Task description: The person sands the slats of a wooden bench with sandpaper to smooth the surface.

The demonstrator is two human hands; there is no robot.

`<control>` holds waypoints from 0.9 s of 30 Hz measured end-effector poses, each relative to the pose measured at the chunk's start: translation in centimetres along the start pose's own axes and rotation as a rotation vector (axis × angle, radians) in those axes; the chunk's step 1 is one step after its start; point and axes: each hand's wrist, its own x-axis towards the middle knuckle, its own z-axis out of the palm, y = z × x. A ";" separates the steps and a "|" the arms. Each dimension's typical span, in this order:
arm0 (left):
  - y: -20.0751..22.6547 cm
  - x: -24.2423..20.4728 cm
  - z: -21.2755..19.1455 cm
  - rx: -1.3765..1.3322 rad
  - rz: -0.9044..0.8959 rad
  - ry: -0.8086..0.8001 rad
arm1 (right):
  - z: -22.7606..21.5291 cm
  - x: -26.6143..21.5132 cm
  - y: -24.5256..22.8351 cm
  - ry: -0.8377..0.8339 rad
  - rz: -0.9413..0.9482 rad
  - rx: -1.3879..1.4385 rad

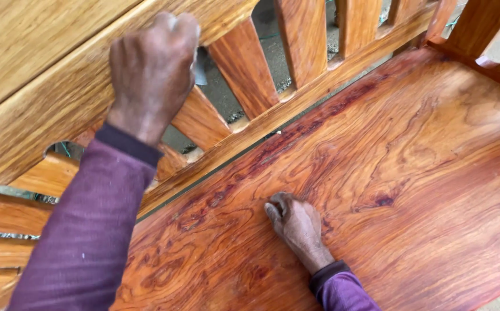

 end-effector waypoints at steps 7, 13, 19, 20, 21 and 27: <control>0.1 1.5 -0.8 0.117 0.146 0.047 | 0.3 -0.5 0.0 -0.019 -0.035 -0.030; 0.5 -1.0 -3.9 0.020 -0.020 0.022 | 0.3 -0.4 0.2 0.009 -0.011 0.019; -0.1 1.9 0.1 -0.013 0.031 -0.047 | 0.2 -0.1 -0.1 -0.035 0.029 -0.011; 0.3 2.4 -0.3 -0.015 0.030 -0.050 | 0.1 -0.2 -0.1 -0.038 0.030 -0.012; 0.6 2.8 -0.8 0.049 0.095 0.001 | 0.1 -0.2 -0.1 -0.039 0.033 -0.017; -1.3 0.8 -2.3 0.087 0.120 -0.092 | 0.1 -0.1 -0.3 -0.024 -0.005 -0.021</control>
